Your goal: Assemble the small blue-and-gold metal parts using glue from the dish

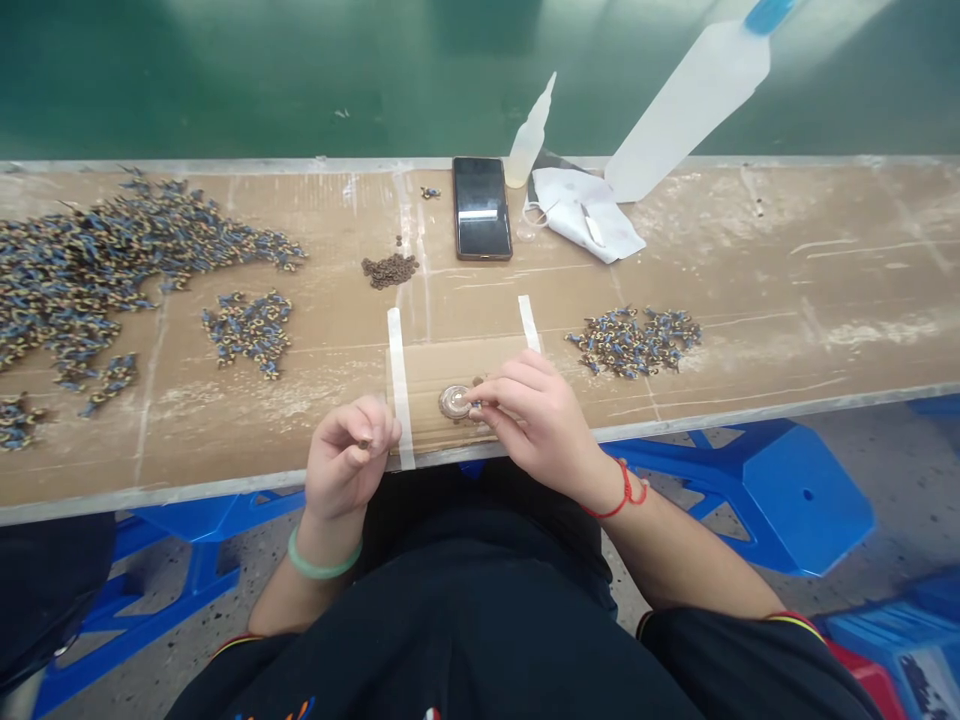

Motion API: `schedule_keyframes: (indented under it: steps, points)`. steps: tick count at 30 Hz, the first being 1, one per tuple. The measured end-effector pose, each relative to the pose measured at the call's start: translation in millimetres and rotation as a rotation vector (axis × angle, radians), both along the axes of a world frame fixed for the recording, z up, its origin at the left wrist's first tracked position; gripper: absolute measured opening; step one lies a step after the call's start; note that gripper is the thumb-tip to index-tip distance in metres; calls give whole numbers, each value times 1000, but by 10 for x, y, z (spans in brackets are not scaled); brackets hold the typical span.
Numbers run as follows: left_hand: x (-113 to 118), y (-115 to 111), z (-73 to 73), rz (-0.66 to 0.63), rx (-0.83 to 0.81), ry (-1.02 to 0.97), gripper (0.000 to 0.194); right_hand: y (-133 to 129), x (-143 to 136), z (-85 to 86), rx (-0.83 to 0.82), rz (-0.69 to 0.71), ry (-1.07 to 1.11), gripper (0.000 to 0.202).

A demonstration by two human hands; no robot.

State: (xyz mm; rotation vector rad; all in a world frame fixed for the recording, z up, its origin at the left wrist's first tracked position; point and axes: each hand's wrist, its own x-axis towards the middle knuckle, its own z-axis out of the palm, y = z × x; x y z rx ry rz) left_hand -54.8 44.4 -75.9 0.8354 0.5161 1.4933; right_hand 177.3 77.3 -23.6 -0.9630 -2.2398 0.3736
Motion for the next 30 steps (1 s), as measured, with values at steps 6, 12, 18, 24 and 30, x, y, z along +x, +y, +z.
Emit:
schedule_keyframes:
  steps: [6,12,18,24,30]
  points:
    - [6,6,7,-4,16,-4,25,-7,-13,-1,-13,-21,-6,16]
    - [19,3,-14,0,29,-8,21,5,-7,-40,-17,-19,24,16]
    - [1,-6,-13,8,21,4,24,16,0,-67,-3,-22,20,15]
    - [7,-10,-8,14,14,11,24,37,7,-67,-2,-20,33,15]
    - [6,-13,-12,15,20,5,22,42,9,-71,-38,-31,54,15]
